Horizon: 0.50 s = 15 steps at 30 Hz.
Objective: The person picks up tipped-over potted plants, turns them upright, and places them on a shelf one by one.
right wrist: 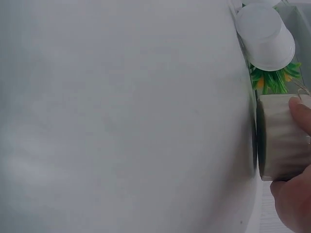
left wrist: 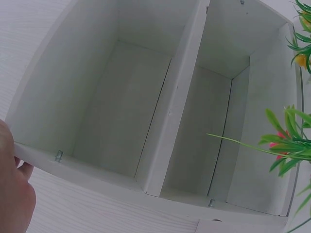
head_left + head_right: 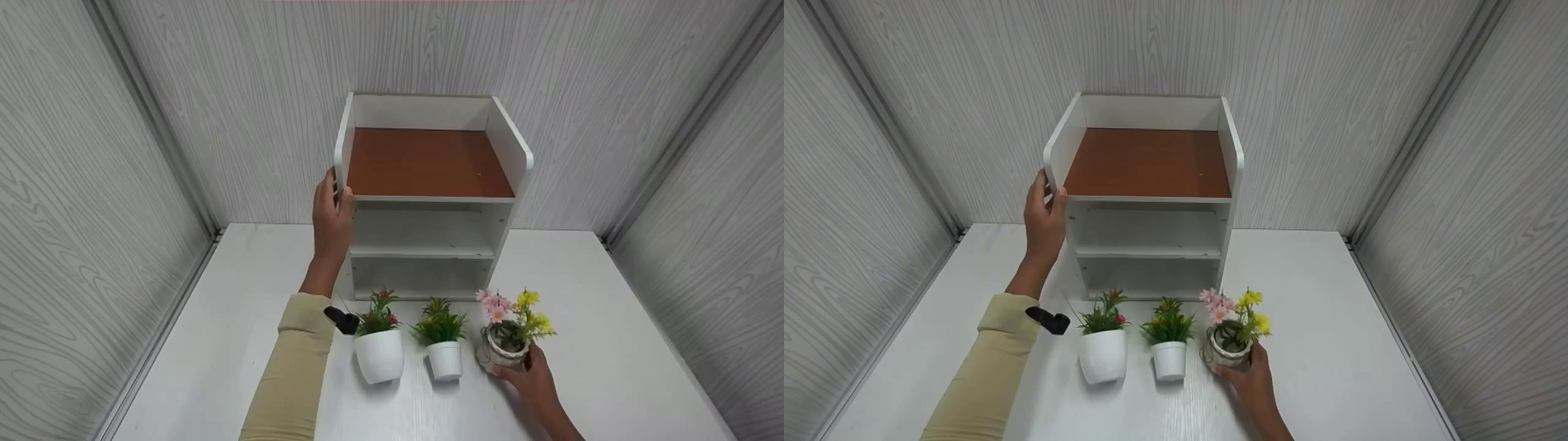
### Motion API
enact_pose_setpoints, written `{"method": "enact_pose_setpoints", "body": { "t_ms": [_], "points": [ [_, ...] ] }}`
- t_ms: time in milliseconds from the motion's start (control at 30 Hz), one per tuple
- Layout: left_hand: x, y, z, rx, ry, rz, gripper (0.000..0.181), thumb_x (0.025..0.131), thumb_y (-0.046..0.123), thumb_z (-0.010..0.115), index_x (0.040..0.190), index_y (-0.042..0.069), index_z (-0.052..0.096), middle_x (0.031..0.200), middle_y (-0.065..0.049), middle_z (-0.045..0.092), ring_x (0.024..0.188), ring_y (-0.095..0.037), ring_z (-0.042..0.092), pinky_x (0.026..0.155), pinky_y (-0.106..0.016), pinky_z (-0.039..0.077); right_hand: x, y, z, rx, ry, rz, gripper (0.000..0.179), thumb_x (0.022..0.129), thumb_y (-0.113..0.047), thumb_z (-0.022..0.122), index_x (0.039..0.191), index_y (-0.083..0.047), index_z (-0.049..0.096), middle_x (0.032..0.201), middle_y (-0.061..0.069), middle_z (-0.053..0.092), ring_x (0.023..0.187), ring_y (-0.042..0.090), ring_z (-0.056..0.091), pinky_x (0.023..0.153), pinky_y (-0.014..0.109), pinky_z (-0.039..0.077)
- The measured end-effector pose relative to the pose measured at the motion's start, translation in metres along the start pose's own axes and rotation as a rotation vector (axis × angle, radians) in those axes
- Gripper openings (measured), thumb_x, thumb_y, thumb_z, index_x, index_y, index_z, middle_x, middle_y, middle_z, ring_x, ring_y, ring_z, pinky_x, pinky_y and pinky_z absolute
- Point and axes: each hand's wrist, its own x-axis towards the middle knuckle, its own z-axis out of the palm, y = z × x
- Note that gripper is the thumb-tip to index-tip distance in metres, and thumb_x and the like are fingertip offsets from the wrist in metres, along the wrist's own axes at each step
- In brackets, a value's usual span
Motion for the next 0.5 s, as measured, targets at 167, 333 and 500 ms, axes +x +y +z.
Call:
{"method": "enact_pose_setpoints", "body": {
  "t_ms": [167,333,500],
  "points": [
    [0.0006,-0.0017,0.0013,-0.008,0.002,0.01,0.059,0.109,0.035,0.044,0.158,0.006,0.03,0.149,-0.011,0.045,0.139,-0.022,0.046,0.113,-0.04,0.043,0.0026,0.0024,0.0008,0.009,0.015,-0.025,0.116,0.076,-0.038,0.089,0.156,0.007,0.018,0.158,0.031,0.023,0.149,0.046,0.023,0.119,0.055,0.03],
    [0.0007,-0.002,0.001,-0.02,0.009,-0.007,0.059,0.108,0.036,0.045,0.158,0.007,0.03,0.151,-0.01,0.044,0.14,-0.021,0.045,0.114,-0.039,0.042,0.003,0.002,0.0027,0.036,0.019,-0.089,0.109,0.078,-0.032,0.089,0.156,0.002,0.022,0.159,0.027,0.026,0.149,0.043,0.025,0.12,0.054,0.028],
    [0.0004,-0.0017,0.0017,-0.017,0.01,-0.007,0.058,0.108,0.035,0.044,0.158,0.007,0.03,0.15,-0.01,0.045,0.14,-0.022,0.046,0.114,-0.039,0.043,-0.0025,-0.0015,0.0033,0.053,0.012,-0.06,0.116,0.08,-0.043,0.085,0.16,-0.001,0.012,0.163,0.027,0.017,0.152,0.044,0.016,0.122,0.058,0.021]
  ]
}}
